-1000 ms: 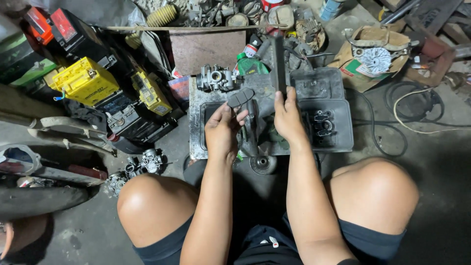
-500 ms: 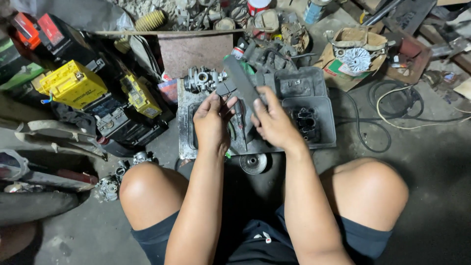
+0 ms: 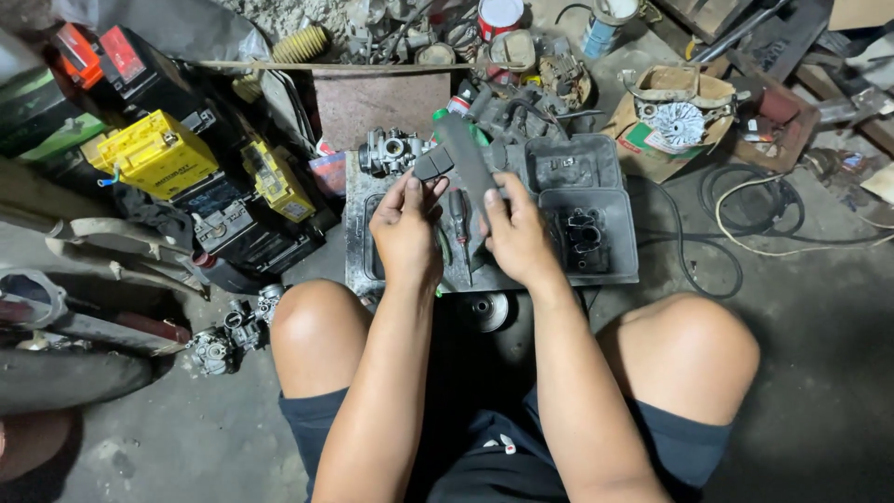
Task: The person sits on the floor in a workshop and uses a metal file to smooth the edges of small mechanical components. They hold the parts in one hand and file them against a metal tray, occasionally picking up different pieces from the tray to continue the filing process.
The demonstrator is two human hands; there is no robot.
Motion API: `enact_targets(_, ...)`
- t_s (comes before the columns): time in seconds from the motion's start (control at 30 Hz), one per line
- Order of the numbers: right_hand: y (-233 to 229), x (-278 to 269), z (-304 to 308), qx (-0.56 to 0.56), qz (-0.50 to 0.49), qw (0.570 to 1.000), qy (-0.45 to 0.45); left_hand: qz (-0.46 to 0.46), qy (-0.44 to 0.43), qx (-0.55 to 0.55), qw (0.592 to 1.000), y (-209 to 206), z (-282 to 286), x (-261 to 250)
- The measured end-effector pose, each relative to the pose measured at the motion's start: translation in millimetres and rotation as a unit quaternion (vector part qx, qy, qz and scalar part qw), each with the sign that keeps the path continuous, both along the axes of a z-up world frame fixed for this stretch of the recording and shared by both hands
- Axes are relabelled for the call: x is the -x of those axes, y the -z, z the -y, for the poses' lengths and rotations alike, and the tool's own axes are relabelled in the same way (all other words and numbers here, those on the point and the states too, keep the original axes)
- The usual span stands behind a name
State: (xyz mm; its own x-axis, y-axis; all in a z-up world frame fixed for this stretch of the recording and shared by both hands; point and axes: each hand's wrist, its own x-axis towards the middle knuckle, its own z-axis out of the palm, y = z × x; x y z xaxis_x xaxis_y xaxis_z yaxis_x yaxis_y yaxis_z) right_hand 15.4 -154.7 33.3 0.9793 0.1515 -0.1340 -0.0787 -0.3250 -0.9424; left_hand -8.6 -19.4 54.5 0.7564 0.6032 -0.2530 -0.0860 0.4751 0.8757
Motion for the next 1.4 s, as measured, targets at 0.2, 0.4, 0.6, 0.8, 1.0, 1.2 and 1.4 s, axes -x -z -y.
enact_targets(0.2,8.0,6.4,-4.5,-0.015,-0.007,0.998,-0.057,-0.006,-0.004,-0.018,1.000,16.4,-2.5,-9.3)
enact_targets(0.4,12.6,7.7,-15.2,-0.034,-0.025,0.999,-0.032,-0.004,-0.014,-0.045,0.999,24.8,-7.7,-12.3)
enact_targets(0.6,11.9,1.3,-24.9,-0.026,0.021,0.999,0.024,0.010,-0.016,-0.023,1.000,9.3,-8.3,-8.5)
enact_targets(0.8,11.9,-0.6,-34.7,-0.032,0.019,0.999,0.017,0.011,-0.030,-0.024,0.999,24.2,-17.6,-18.0)
enact_targets(1.0,19.9,-7.9,-41.6,-0.046,-0.010,0.997,-0.056,0.014,-0.044,-0.010,0.999,54.9,-36.5,-27.1)
enact_targets(1.2,24.9,-15.5,-42.9,-0.072,0.006,0.997,-0.016,0.032,-0.051,-0.015,0.998,9.6,-32.6,-23.6)
enact_targets(1.4,33.8,-27.0,-44.3,-0.041,0.037,0.998,-0.009,0.053,-0.053,-0.033,0.997,26.1,-36.6,-32.3)
